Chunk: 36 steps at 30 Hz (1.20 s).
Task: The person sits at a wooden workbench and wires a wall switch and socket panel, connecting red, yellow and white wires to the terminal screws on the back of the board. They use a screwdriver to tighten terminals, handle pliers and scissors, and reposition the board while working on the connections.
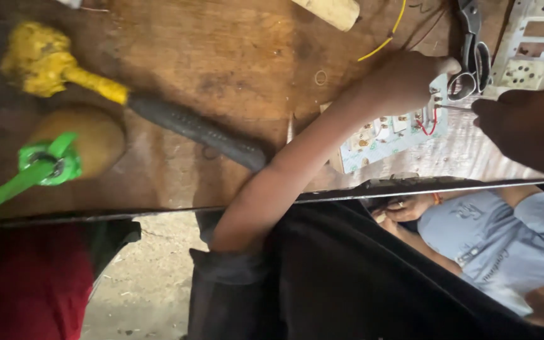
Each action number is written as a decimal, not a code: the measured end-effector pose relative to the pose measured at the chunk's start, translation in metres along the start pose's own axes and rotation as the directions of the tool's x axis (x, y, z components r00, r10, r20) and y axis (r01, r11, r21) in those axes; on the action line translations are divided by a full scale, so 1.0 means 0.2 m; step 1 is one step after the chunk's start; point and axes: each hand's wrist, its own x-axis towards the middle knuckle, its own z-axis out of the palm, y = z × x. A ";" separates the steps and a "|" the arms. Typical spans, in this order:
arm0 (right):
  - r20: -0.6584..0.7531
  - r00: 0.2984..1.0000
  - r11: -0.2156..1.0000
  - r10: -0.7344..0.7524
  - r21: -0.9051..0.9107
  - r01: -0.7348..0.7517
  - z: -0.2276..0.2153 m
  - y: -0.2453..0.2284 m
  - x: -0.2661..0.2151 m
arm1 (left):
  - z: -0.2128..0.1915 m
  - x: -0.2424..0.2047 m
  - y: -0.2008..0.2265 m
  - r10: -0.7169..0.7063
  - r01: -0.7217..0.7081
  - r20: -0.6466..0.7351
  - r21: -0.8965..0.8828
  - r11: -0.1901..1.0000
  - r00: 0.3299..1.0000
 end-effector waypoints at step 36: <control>-0.487 0.242 0.542 0.839 0.785 -0.302 0.79 -0.54 0.15 | -0.23 -1.29 0.46 0.185 -0.003 -0.618 0.283 0.959 0.764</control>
